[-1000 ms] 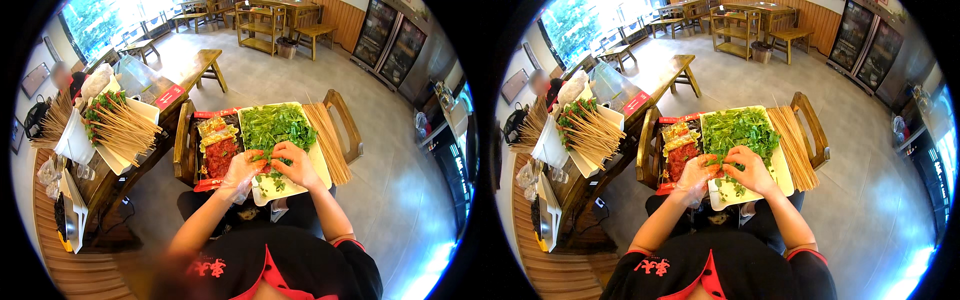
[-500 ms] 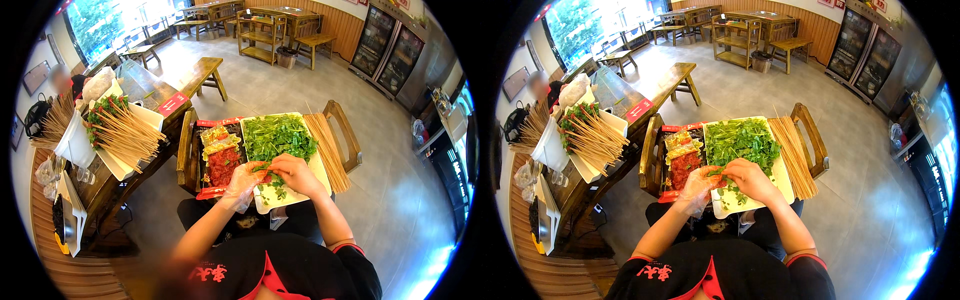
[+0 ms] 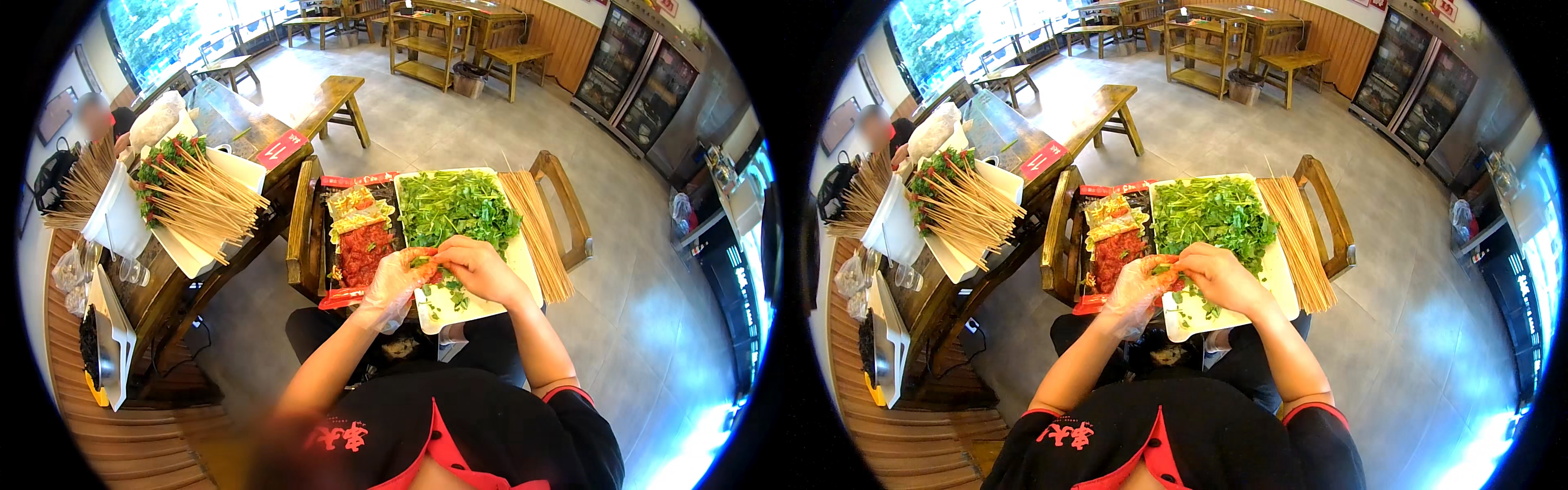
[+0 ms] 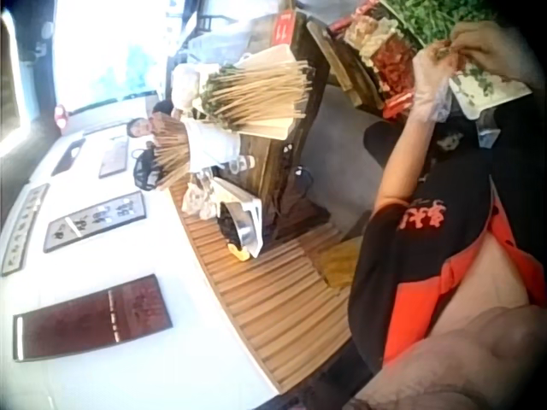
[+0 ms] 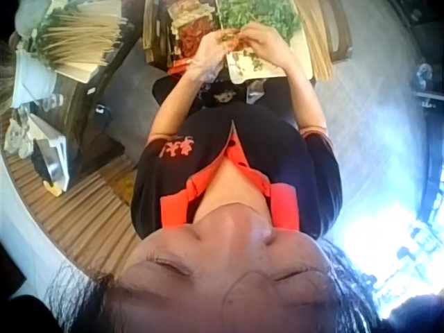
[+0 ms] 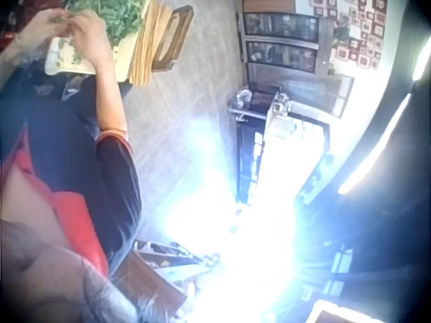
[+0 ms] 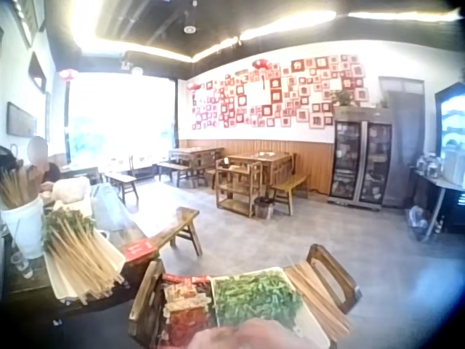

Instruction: The person prepares food skewers by wrapping pieces of cilantro with thin slices of raw meat and threading them onto wooden sticks.

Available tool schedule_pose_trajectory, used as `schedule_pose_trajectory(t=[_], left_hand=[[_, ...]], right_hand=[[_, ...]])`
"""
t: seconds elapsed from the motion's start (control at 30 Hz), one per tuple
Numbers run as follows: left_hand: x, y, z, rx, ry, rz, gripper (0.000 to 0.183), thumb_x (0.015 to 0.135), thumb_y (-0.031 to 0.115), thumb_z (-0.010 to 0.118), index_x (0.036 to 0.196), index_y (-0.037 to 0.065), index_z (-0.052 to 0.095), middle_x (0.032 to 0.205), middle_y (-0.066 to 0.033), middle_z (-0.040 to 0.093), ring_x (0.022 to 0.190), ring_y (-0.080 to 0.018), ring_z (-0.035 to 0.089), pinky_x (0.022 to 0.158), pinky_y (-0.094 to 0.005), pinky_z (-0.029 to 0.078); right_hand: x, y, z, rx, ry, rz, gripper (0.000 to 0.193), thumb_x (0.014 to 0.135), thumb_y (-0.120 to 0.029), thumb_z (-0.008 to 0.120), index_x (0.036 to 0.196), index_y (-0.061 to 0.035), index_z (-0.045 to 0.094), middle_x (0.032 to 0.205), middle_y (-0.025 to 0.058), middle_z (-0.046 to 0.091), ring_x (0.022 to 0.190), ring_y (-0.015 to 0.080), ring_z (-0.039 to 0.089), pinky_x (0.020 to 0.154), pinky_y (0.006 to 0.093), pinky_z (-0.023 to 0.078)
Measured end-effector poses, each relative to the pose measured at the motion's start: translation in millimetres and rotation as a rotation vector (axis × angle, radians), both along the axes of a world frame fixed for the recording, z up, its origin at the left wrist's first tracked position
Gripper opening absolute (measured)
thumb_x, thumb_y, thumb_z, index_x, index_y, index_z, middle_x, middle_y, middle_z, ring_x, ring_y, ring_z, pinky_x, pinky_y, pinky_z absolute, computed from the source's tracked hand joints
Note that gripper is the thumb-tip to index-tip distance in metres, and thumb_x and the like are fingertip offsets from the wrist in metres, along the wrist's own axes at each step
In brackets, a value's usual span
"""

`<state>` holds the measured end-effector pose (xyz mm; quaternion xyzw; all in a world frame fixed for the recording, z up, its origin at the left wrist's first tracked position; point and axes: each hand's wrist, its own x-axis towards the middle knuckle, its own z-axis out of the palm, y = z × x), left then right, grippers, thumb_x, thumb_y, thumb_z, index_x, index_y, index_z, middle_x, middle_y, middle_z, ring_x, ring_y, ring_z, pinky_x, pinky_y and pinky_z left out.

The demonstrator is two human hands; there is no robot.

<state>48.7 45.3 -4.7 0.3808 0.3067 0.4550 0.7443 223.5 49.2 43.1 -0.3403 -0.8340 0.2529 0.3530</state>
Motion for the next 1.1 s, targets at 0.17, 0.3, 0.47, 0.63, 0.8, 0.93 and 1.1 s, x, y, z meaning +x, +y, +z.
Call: schedule_pose_trajectory(t=[0.17,0.3,0.47,0.63,0.8,0.93,1.1], left_hand=[[-2,-1,4,-0.068,-0.124,0.047,0.021,0.082,-0.001,0.058,0.103,-0.003,0.055,0.09,-0.008,0.06,0.076,-0.0139,0.06,0.068,-0.0247,0.052],[-1,-4,14,-0.086,-0.102,0.052,0.021,0.082,0.001,0.059,0.103,-0.002,0.055,0.091,-0.0076,0.06,0.076,-0.0127,0.06,0.068,-0.0243,0.051],[0,-4,12,-0.069,-0.056,0.03,0.021,0.082,0.001,0.058,0.103,-0.001,0.055,0.092,-0.0062,0.06,0.078,-0.0118,0.059,0.068,-0.0256,0.051],[-1,-3,9,-0.049,-0.016,0.001,0.024,0.082,0.001,0.058,0.105,-0.002,0.054,0.094,-0.0063,0.059,0.08,-0.0111,0.058,0.069,-0.0241,0.05],[1,-2,0,-0.061,-0.027,0.026,0.023,0.081,0.001,0.059,0.104,-0.002,0.056,0.09,-0.0063,0.061,0.076,-0.0113,0.059,0.066,-0.0231,0.051],[-1,-1,8,-0.129,0.029,0.123,0.019,0.081,-0.002,0.059,0.1,-0.002,0.058,0.087,-0.0067,0.062,0.073,-0.0107,0.06,0.063,-0.0217,0.051],[-13,4,-2,-0.113,-0.049,0.167,0.02,0.081,-0.004,0.057,0.101,-0.002,0.059,0.089,-0.0068,0.063,0.075,-0.009,0.06,0.067,-0.0205,0.051]], right_hand=[[9,-1,-5,-0.081,0.152,-0.151,0.017,0.078,0.0,0.058,0.095,-0.0015,0.063,0.083,0.0091,0.059,0.071,0.0184,0.057,0.063,0.0268,0.045],[10,-5,-9,-0.258,0.143,-0.19,0.019,0.077,-0.004,0.062,0.096,-0.0016,0.063,0.077,0.0073,0.06,0.064,0.0132,0.054,0.058,0.025,0.044],[6,-5,-12,-0.142,0.128,-0.175,0.018,0.076,-0.001,0.063,0.094,-0.002,0.063,0.078,0.0083,0.059,0.066,0.0178,0.056,0.058,0.0272,0.045],[6,-7,-8,-0.037,0.085,-0.099,0.019,0.075,0.002,0.061,0.093,-0.0031,0.064,0.083,0.0096,0.058,0.071,0.0239,0.058,0.061,0.0306,0.046],[9,-2,-13,-0.06,0.074,-0.046,0.017,0.075,0.004,0.06,0.091,-0.0022,0.063,0.084,0.0102,0.058,0.075,0.0247,0.058,0.065,0.0307,0.046],[12,5,-21,-0.129,0.085,-0.159,0.012,0.077,-0.003,0.058,0.088,-0.0024,0.063,0.081,0.0119,0.06,0.075,0.0265,0.058,0.067,0.0327,0.047],[17,13,-84,-0.089,-0.394,-0.275,0.009,0.073,-0.009,0.056,0.076,-0.0012,0.061,0.075,0.0164,0.058,0.073,0.0334,0.058,0.067,0.042,0.047]])
